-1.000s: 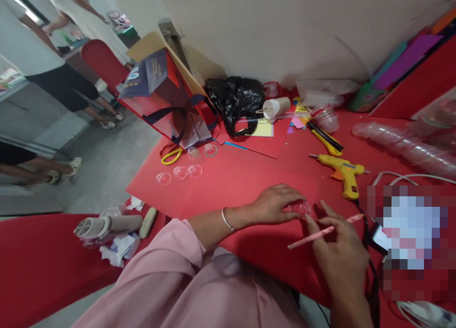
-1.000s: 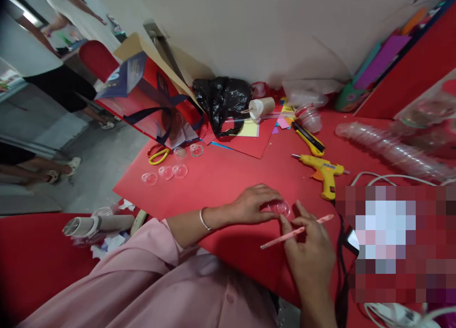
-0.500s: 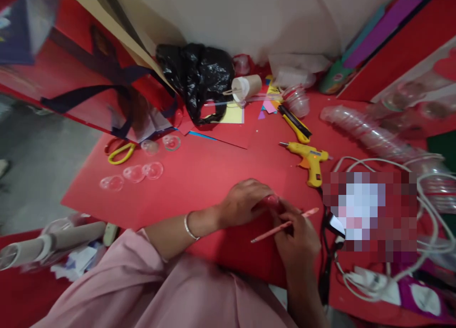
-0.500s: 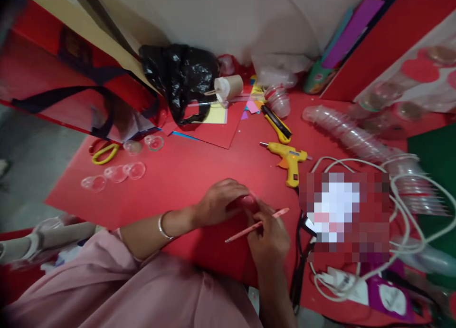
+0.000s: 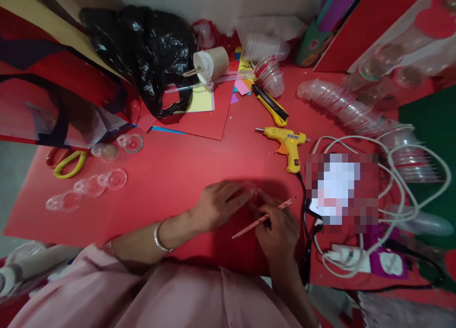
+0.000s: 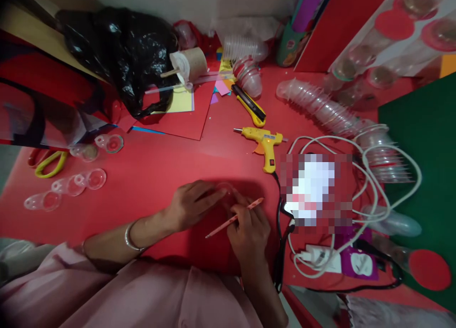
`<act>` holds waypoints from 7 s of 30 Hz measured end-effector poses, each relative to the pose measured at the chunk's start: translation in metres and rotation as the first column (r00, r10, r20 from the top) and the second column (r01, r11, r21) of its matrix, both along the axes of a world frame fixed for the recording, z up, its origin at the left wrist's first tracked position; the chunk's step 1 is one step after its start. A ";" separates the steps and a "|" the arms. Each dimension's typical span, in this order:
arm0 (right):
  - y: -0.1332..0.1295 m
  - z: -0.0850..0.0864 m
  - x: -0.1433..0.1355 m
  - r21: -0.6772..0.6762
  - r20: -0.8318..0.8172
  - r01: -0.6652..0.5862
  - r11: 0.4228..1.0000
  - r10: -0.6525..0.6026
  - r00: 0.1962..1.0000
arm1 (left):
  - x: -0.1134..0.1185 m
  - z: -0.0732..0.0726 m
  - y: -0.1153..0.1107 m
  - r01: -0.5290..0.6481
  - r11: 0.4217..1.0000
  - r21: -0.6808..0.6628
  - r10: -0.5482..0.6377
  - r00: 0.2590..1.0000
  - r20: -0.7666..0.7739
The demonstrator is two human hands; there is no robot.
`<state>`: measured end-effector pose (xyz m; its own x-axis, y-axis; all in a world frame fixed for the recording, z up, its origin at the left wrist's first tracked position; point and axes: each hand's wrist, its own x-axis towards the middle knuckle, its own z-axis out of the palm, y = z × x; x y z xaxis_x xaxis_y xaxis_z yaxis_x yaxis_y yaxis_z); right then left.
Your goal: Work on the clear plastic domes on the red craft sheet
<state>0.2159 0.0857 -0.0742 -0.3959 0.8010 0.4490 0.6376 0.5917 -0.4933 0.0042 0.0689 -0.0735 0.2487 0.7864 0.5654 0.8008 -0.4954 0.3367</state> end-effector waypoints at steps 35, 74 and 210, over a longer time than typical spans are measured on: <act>-0.004 -0.001 -0.003 0.026 -0.069 0.206 0.978 -0.204 0.976 | 0.000 0.002 -0.002 0.011 0.995 -0.101 -0.016 0.998 -0.054; -0.003 -0.004 -0.011 -0.466 -0.493 0.154 0.871 -0.401 0.772 | 0.006 -0.001 -0.016 -0.079 0.989 -0.124 0.055 0.982 -0.183; -0.007 -0.007 -0.028 -0.326 -0.531 0.232 0.917 -0.380 0.757 | 0.016 0.029 -0.025 -0.129 0.907 -0.402 -0.054 0.909 -0.414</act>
